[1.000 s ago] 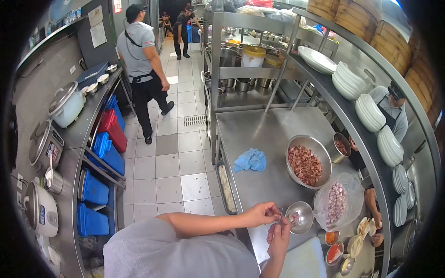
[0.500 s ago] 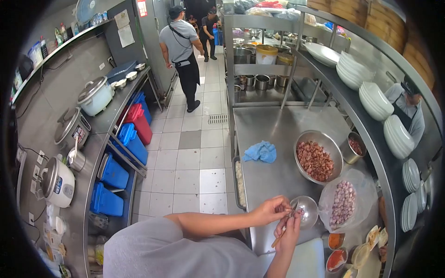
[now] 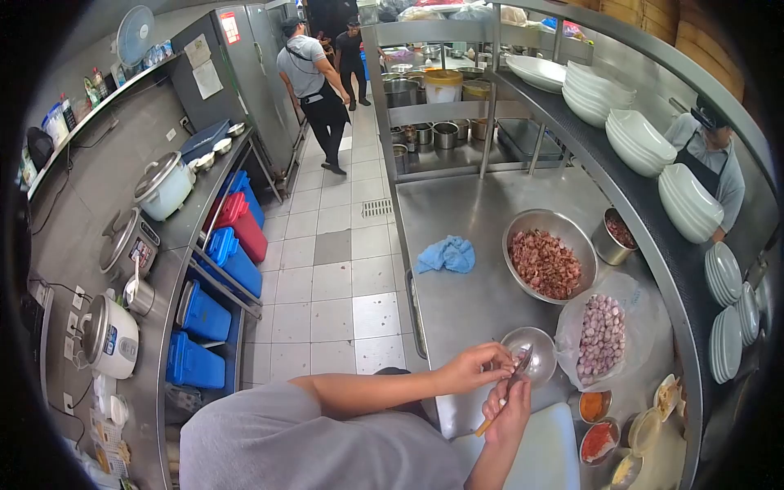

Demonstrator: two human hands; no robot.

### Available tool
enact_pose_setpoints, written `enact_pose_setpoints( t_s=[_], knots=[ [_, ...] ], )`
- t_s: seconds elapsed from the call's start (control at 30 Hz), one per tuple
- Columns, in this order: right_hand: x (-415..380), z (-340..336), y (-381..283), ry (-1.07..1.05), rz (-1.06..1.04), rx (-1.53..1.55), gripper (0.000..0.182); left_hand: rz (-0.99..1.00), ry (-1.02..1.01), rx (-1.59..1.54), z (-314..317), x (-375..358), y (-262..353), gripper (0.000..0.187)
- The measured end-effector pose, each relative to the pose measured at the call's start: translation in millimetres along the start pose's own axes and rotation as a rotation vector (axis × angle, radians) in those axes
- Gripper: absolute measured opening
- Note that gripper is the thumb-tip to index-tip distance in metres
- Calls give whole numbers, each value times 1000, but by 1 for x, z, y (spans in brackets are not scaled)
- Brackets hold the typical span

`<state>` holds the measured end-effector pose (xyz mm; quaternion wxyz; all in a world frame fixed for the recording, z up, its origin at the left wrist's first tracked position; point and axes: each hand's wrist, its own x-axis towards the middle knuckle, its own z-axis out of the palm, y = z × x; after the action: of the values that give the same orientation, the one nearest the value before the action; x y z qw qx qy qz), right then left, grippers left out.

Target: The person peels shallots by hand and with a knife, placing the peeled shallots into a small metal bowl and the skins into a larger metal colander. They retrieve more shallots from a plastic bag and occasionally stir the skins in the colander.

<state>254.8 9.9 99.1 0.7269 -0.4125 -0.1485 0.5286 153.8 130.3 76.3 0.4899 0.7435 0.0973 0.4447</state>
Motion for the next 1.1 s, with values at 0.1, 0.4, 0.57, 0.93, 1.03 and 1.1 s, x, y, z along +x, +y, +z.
enact_pose_setpoints(
  t_s=[0.1, 0.4, 0.57, 0.93, 1.03, 1.1],
  knots=[
    [3, -3, 1, -14, 14, -12, 24, -264, -39, -176, -5, 4, -2, 18],
    [28, 15, -7, 196, 4, -229, 17, -578, -288, -524, -7, 31, -38, 32],
    [38, 7, -10, 177, -119, -124, 35, -805, -270, -624, -22, 54, -48, 35],
    [27, 13, -31, 451, -287, -262, 37, -952, -237, -1159, -61, 83, -100, 21],
    [38, 11, -30, 454, -295, -223, 37, -768, -220, -1000, -64, 79, -107, 18],
    [52, -6, -24, 402, -190, -208, 34, -636, -198, -834, -65, 78, -103, 17]
  ],
)
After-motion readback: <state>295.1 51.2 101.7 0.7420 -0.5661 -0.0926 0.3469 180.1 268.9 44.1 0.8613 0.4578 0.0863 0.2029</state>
